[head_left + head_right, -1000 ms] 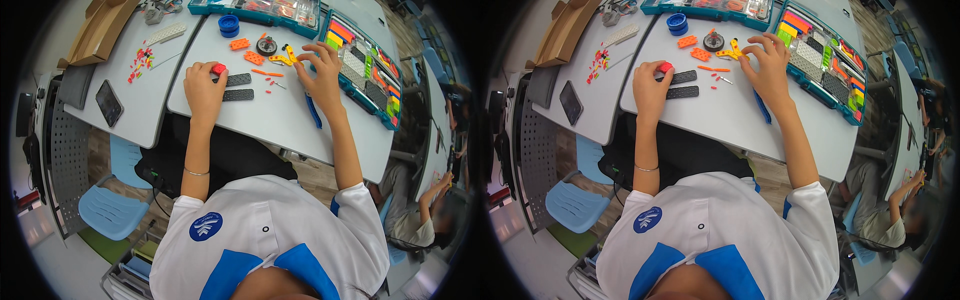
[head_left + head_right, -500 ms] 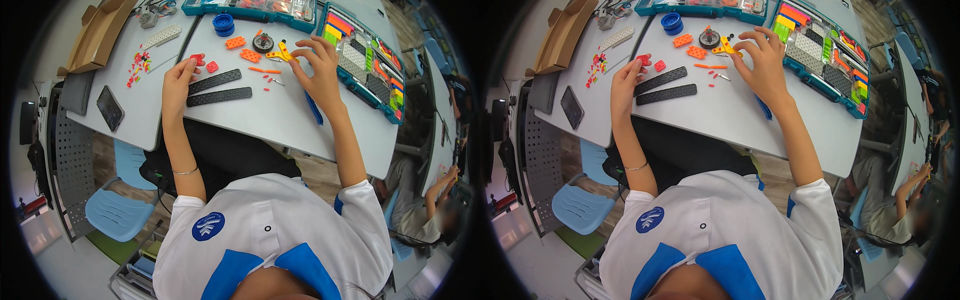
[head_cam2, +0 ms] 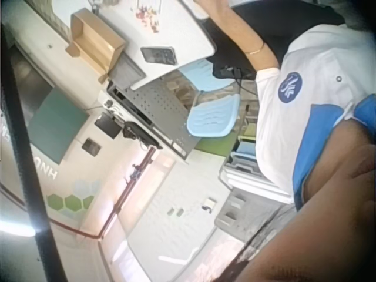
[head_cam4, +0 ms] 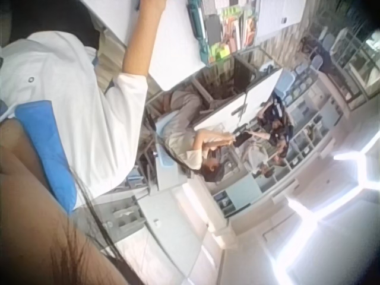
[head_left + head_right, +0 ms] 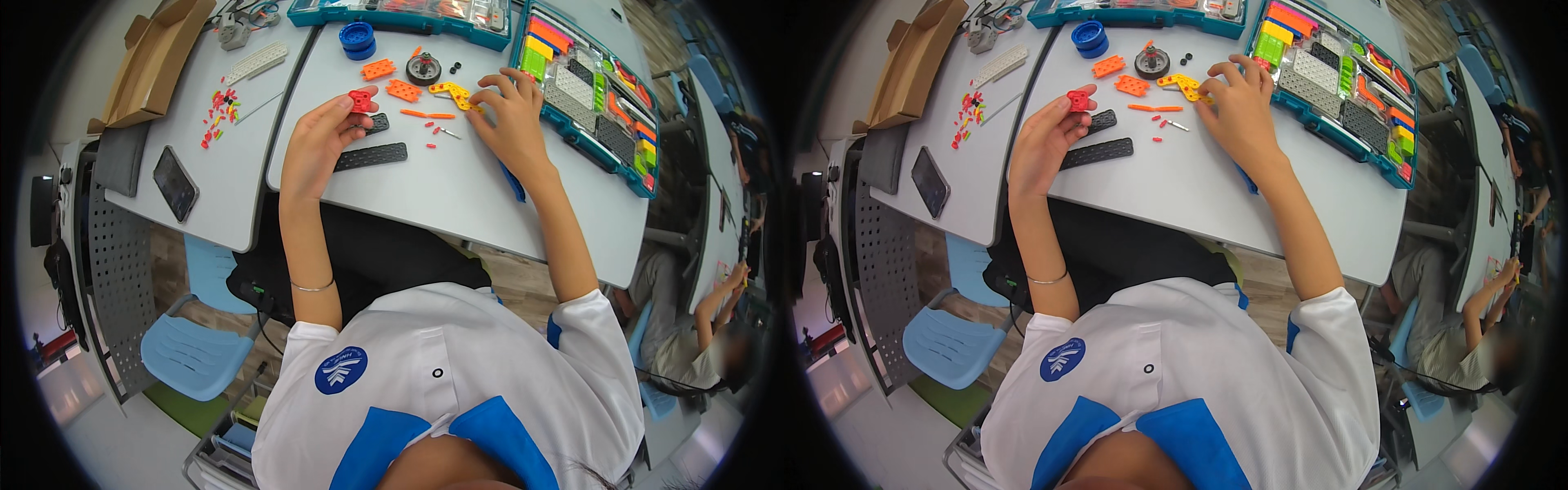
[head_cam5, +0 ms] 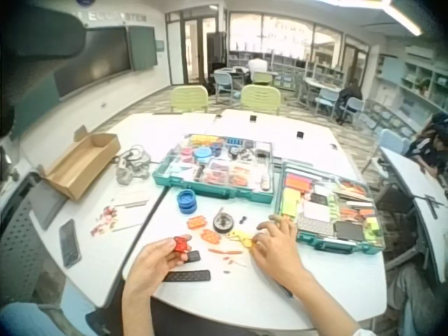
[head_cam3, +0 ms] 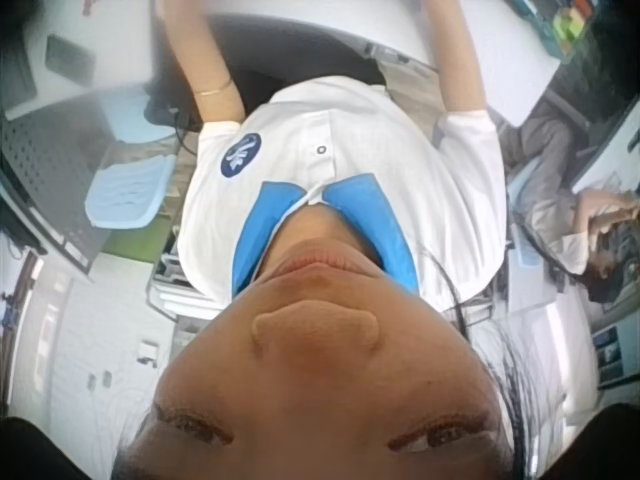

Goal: The person assembles a small structure using colorful interlocking building blocks. They connect beams and connectors, then use a blue plastic tool to cut a small orange piece. The person continues to attach and detach components while working at a white table.

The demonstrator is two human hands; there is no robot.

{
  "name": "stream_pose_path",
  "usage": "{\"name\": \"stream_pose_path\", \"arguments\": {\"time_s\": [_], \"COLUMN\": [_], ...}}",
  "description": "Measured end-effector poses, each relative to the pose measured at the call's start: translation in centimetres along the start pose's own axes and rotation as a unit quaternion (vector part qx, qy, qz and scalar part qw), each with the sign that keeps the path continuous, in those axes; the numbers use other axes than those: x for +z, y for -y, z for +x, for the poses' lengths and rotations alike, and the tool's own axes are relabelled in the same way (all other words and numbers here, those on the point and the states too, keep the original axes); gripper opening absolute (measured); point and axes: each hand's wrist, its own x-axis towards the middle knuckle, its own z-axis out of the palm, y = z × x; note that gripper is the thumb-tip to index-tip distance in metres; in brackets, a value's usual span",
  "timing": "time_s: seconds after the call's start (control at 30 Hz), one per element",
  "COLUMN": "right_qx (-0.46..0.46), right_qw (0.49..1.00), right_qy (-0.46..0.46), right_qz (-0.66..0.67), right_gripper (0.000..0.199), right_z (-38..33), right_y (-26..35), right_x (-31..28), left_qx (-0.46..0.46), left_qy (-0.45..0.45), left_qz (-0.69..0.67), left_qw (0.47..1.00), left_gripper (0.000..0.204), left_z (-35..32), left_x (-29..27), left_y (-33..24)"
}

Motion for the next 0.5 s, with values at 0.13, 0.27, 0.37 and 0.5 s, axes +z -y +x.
{"name": "stream_pose_path", "arguments": {"time_s": [0.13, 0.27, 0.37, 0.5], "right_qx": [0.010, 0.112, 0.092, 0.112], "right_qw": [1.000, 0.976, 0.973, 0.965], "right_qy": [-0.009, 0.179, 0.213, 0.236], "right_qz": [0.005, 0.060, -0.007, 0.008], "right_gripper": [0.018, 0.033, 0.048, 0.057], "right_z": [0.1, -0.3, -2.6, -3.3], "right_y": [0.3, 1.8, 3.4, 2.6], "right_x": [-1.5, -7.1, -7.8, -7.0], "left_qx": [-0.008, -0.006, -0.006, -0.005], "left_qy": [0.016, 0.022, 0.020, 0.033], "left_qz": [0.007, -0.007, -0.091, -0.161], "left_qw": [1.000, 1.000, 0.996, 0.986], "left_gripper": [0.039, 0.039, 0.039, 0.040], "left_z": [0.3, 0.5, 1.0, 0.9], "left_x": [1.2, 1.4, 2.0, 2.9], "left_y": [0.7, 1.5, 2.1, 1.9]}}
